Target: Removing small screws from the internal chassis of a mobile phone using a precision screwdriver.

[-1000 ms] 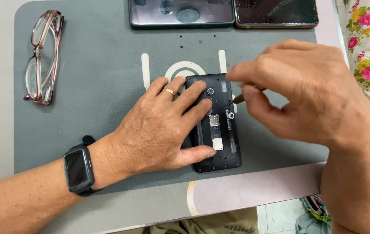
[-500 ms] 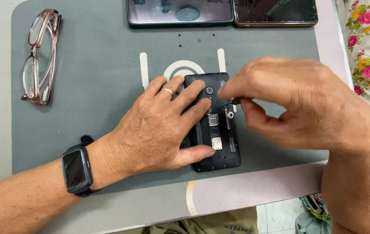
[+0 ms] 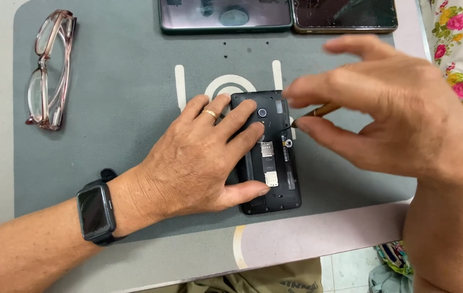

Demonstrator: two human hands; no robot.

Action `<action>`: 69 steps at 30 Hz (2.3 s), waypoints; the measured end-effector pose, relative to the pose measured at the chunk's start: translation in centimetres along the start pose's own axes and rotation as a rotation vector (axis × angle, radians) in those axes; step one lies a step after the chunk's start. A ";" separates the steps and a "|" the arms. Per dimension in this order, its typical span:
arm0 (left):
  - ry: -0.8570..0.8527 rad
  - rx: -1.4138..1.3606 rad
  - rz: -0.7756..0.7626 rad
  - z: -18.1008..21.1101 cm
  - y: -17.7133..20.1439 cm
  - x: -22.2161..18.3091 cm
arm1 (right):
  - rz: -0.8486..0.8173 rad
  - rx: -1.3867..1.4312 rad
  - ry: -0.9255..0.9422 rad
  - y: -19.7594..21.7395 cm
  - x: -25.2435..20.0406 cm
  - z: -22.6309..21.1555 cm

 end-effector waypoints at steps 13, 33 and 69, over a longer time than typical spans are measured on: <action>0.004 -0.047 0.021 0.0 0.1 0.0 | 0.045 -0.070 -0.017 0.0 -0.1 -0.5; -0.020 -0.046 0.032 0.1 -0.1 0.0 | -0.001 0.056 -0.101 -0.6 0.2 0.6; -0.013 -0.018 0.023 0.1 -0.2 -0.1 | 0.035 -0.133 -0.180 -0.9 -0.9 1.7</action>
Point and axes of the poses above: each hand's wrist, its own x-axis towards the middle knuckle, its own y-axis out of the back of the hand, z = x × y, the point moved 5 cm from there along x, towards the middle knuckle, and after that the axes turned 7 degrees about -z, right-handed, at the moved point
